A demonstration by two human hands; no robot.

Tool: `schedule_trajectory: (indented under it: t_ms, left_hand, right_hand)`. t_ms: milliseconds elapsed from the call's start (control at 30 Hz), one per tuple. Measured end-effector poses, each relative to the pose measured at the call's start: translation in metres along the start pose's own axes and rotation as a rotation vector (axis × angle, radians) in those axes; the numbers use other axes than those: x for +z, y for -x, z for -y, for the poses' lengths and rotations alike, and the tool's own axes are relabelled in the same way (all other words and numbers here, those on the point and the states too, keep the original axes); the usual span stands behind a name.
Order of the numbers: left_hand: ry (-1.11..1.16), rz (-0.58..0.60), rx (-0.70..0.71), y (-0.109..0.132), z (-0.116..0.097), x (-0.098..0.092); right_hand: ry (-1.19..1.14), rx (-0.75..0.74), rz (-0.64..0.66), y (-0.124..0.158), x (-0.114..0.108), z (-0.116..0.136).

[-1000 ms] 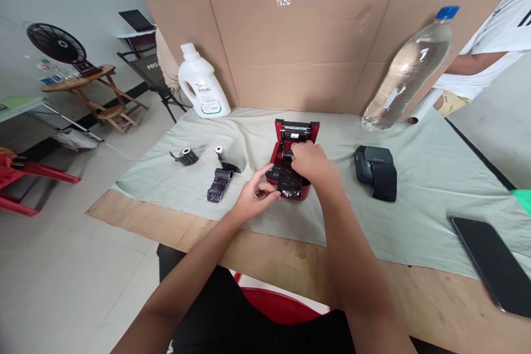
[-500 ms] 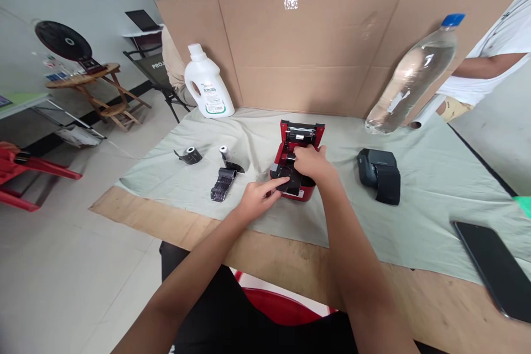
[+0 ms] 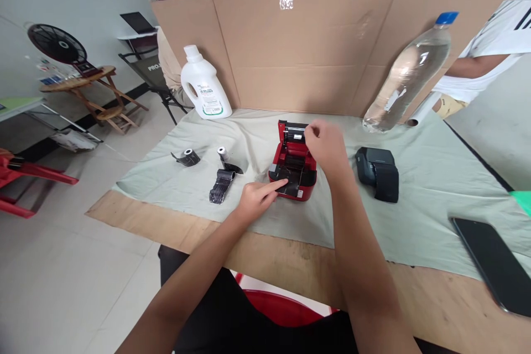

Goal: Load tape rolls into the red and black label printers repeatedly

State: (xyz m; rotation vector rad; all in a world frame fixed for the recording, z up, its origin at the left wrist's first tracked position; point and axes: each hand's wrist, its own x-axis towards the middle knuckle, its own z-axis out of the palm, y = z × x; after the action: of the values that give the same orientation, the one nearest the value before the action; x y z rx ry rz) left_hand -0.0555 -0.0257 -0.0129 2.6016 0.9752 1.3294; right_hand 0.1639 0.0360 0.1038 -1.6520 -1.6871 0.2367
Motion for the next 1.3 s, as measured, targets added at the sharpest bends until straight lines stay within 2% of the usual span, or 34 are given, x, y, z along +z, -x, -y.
schedule_trajectory:
  t_ms: [67, 100, 167, 267, 467, 533, 700, 867, 1133, 1300]
  left_hand:
    - [-0.021, -0.014, 0.042, -0.001, -0.001, -0.001]
    - [-0.03, -0.018, 0.065, -0.001, -0.001, -0.002]
    - [-0.044, -0.026, 0.108, -0.001, 0.0, -0.003]
    - [-0.058, -0.038, 0.156, -0.001, 0.001, -0.004]
    - [-0.062, -0.076, 0.199, -0.003, 0.001, -0.005]
    - [-0.029, -0.105, 0.183, -0.005, -0.003, -0.004]
    - [0.11, -0.191, 0.125, -0.013, -0.016, 0.0]
    - [0.118, -0.196, 0.131, -0.012, -0.02, -0.004]
    - [0.033, -0.183, 0.288, -0.005, -0.014, -0.014]
    - [0.029, -0.104, 0.331, -0.003, -0.013, -0.009]
  right_hand:
    - [0.044, -0.065, -0.237, -0.003, 0.005, -0.004]
    - [0.064, -0.116, -0.276, -0.005, 0.008, -0.007]
    - [0.084, -0.192, -0.225, -0.007, 0.015, -0.013]
    - [0.076, -0.185, -0.105, -0.006, 0.015, -0.018]
    - [0.074, -0.139, 0.217, 0.01, -0.009, -0.009]
    - [0.103, -0.126, 0.278, 0.014, -0.014, -0.005]
    - [0.105, -0.098, 0.224, 0.015, -0.016, -0.002]
    - [0.107, -0.109, 0.219, 0.014, -0.014, -0.004]
    - [0.126, -0.08, 0.342, 0.018, -0.019, -0.005]
    - [0.132, 0.063, 0.439, 0.019, -0.018, -0.012]
